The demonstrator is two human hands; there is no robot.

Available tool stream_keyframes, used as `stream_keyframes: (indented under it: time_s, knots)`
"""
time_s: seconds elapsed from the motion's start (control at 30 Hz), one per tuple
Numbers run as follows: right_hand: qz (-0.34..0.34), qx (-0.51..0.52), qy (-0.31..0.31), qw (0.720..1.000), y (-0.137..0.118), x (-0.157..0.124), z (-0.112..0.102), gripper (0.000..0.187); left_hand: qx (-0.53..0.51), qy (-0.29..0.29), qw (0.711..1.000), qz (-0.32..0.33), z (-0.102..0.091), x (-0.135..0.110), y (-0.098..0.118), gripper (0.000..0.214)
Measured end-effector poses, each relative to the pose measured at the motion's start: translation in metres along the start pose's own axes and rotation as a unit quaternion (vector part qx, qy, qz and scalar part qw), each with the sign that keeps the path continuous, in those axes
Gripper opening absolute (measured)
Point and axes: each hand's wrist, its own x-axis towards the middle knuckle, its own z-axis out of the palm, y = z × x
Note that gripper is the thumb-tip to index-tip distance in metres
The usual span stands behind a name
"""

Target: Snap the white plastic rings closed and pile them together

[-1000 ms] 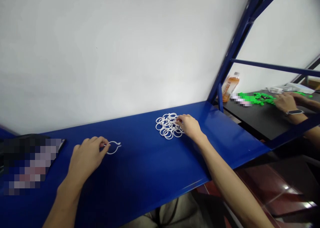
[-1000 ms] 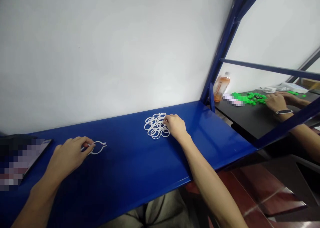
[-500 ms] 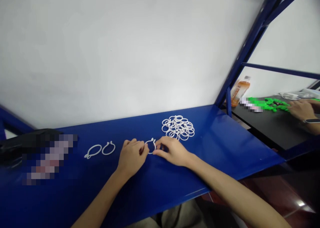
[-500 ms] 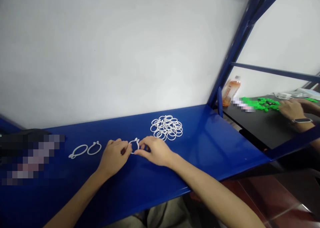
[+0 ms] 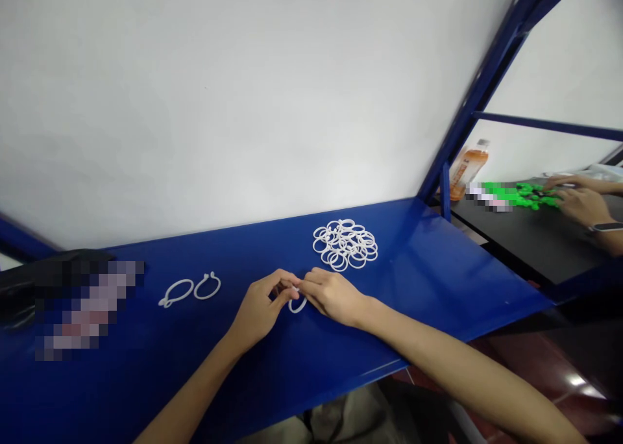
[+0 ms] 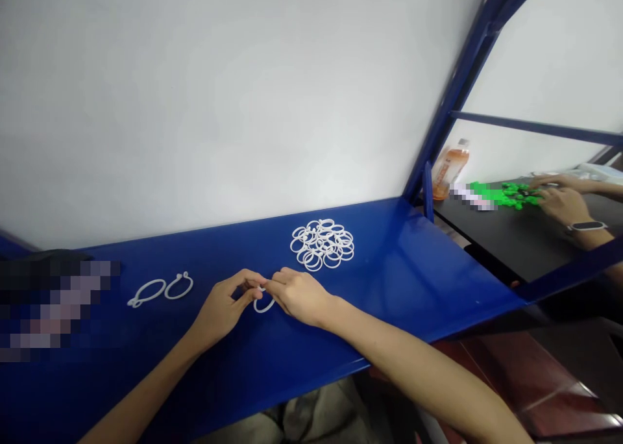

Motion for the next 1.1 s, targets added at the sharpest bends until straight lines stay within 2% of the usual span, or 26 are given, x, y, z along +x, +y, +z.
stream_keyframes:
  time_s: [0.23,0.33,0.67,0.83,1.1]
  knots:
    - [-0.080,-0.086,-0.025,0.993,-0.0042,-0.0021,-0.0066,0.031,-0.014,0.000,0.999,-0.032,-0.0040,-0.0023,-0.0058,0.011]
    - [-0.082,-0.092,-0.024,0.992,-0.0050,-0.0021,-0.0071,0.032,-0.008,-0.005,0.999,-0.033,-0.0040,-0.0012,-0.0058,0.013]
    - [-0.065,-0.036,-0.012,0.997,-0.0040,-0.0009,-0.0051,0.027,0.030,0.040,0.999,0.015,-0.0037,-0.0028,-0.0037,0.008]
    - [-0.042,-0.033,0.000,0.999,-0.0038,-0.0020,-0.0053,0.022,0.020,0.043,0.998,0.030,-0.0051,0.0010,-0.0057,0.014]
    - [-0.088,-0.063,0.025,0.994,-0.0093,-0.0039,-0.0081,0.025,0.007,0.023,0.999,0.023,-0.0077,-0.0017,-0.0029,0.010]
